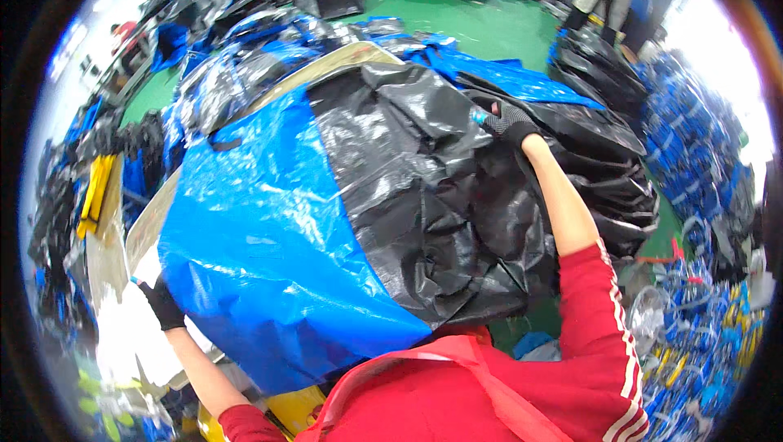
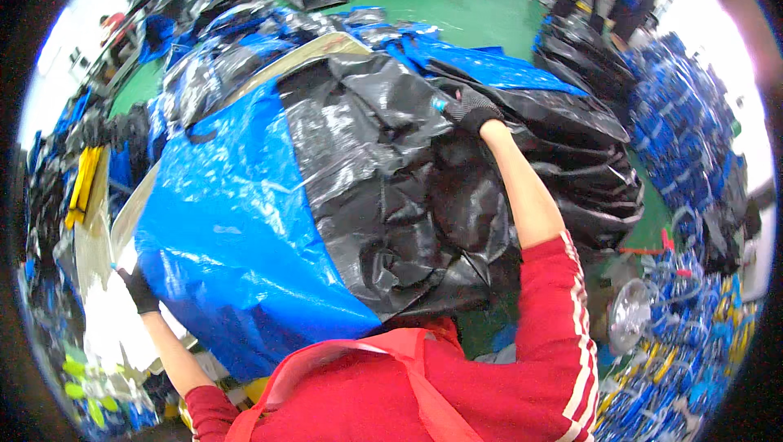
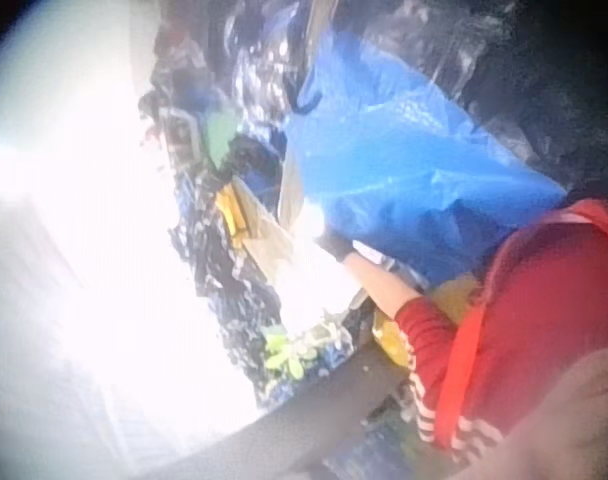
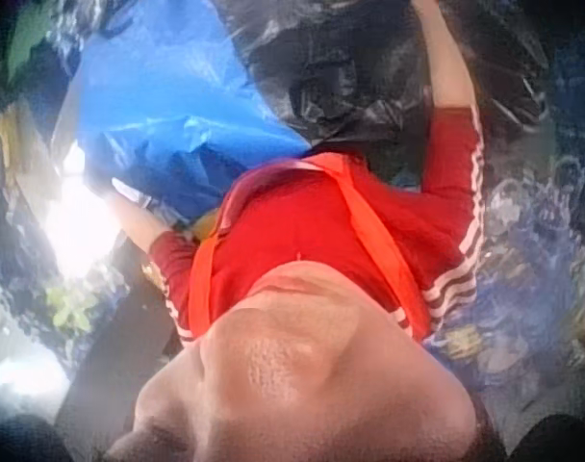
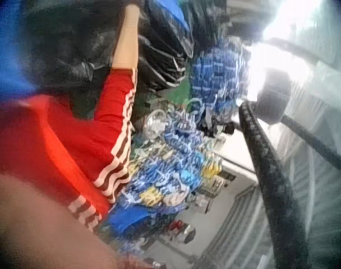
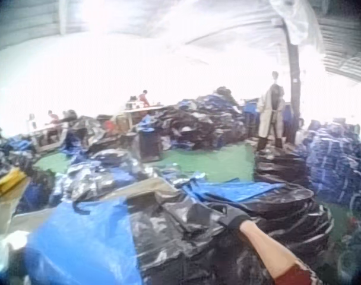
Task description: The person repeatedly folds blue and black tarps and places them into clear plastic bags on a table. The person handles each tarp one at a time, folds it, and inserts it into a bag, repeating the cycle throughout the clip.
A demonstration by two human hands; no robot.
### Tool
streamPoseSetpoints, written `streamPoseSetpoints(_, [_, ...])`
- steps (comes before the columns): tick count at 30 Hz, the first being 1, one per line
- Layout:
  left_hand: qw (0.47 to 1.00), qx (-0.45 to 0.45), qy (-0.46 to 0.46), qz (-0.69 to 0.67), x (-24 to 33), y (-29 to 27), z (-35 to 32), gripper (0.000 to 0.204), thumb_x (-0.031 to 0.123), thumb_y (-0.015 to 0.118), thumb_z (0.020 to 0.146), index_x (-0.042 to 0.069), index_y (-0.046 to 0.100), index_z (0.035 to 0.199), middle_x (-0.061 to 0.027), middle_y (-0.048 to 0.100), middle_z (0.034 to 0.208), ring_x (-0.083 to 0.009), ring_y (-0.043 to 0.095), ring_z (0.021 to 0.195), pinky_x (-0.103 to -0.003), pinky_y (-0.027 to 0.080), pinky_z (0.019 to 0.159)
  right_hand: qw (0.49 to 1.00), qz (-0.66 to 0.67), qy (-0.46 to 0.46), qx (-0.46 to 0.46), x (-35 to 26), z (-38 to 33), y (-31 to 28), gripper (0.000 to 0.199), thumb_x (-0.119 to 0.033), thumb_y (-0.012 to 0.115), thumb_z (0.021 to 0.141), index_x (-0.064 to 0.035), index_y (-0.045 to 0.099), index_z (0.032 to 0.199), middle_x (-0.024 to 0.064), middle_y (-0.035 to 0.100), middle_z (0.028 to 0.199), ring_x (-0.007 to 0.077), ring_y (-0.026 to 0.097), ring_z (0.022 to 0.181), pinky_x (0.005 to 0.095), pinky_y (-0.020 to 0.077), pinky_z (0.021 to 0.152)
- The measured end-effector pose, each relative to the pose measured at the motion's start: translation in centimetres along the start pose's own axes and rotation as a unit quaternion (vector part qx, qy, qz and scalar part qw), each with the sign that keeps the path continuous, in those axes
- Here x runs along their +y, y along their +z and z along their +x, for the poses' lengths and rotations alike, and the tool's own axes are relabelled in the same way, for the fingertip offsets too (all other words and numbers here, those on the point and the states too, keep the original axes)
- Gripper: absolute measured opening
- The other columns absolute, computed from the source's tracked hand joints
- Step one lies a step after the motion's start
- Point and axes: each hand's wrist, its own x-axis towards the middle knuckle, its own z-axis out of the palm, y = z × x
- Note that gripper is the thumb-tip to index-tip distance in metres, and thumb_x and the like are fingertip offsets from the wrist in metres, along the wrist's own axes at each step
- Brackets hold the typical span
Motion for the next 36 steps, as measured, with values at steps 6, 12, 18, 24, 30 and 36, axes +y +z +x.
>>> streamPoseSetpoints(6, [0.869,0.141,-0.125,0.457,-3.9,-4.6,-5.7,0.046,0.039,0.061,0.088,-0.003,0.060,0.108,-0.0242,0.063,0.100,-0.0362,0.060,0.091,-0.039,0.047,0.081,0.990,0.074,-0.032,-0.119,-5.3,3.3,7.8,0.056,-0.055,0.065,0.077,-0.0044,0.067,0.101,0.0208,0.065,0.090,0.0280,0.061,0.087,0.0386,0.0451,0.083])
streamPoseSetpoints(12, [0.594,0.165,-0.126,0.777,-5.6,-14.4,-5.1,0.043,0.037,0.058,0.086,0.004,0.059,0.113,-0.0241,0.065,0.102,-0.0409,0.062,0.095,-0.049,0.047,0.081,0.978,0.208,0.015,0.019,0.4,6.7,5.8,0.039,-0.040,0.065,0.085,-0.0018,0.068,0.090,0.0081,0.068,0.084,0.0174,0.057,0.073,0.0335,0.0452,0.071])
streamPoseSetpoints(18, [0.648,0.023,0.269,0.712,-7.8,2.9,0.8,0.057,0.022,0.059,0.082,0.004,0.045,0.134,-0.0227,0.047,0.134,-0.0386,0.043,0.126,-0.045,0.033,0.106,0.888,0.440,0.011,-0.130,0.0,8.2,4.4,0.027,-0.032,0.063,0.087,-0.0064,0.064,0.096,0.0025,0.061,0.087,0.0120,0.054,0.076,0.0284,0.0444,0.069])
streamPoseSetpoints(24, [0.601,-0.385,0.315,0.626,-16.4,29.6,4.2,0.078,0.059,0.051,0.084,0.016,0.031,0.145,-0.0165,0.028,0.150,-0.0384,0.020,0.139,-0.057,0.013,0.111,0.984,0.005,-0.180,0.014,-8.6,11.7,4.7,0.055,-0.042,0.071,0.074,-0.0043,0.056,0.111,0.0195,0.065,0.101,0.0331,0.063,0.090,0.0403,0.0489,0.080])
streamPoseSetpoints(30, [0.604,-0.296,0.252,0.696,-21.2,32.4,4.3,0.076,0.067,0.049,0.080,0.024,0.038,0.142,-0.0181,0.021,0.152,-0.0391,0.015,0.140,-0.065,0.003,0.108,0.976,0.120,-0.101,0.152,-8.9,11.0,0.0,0.047,-0.045,0.065,0.079,-0.0016,0.063,0.099,0.0238,0.064,0.098,0.0383,0.062,0.092,0.0438,0.0494,0.079])
streamPoseSetpoints(36, [0.587,-0.316,0.162,0.727,-22.1,34.0,5.4,0.078,0.067,0.043,0.084,0.018,0.032,0.145,-0.0170,0.016,0.154,-0.0397,0.014,0.141,-0.065,0.006,0.107,0.939,-0.080,0.011,-0.335,-8.1,-3.6,-2.8,0.075,-0.069,0.056,0.076,0.0016,0.065,0.098,0.0253,0.065,0.095,0.0356,0.064,0.087,0.0454,0.0480,0.081])
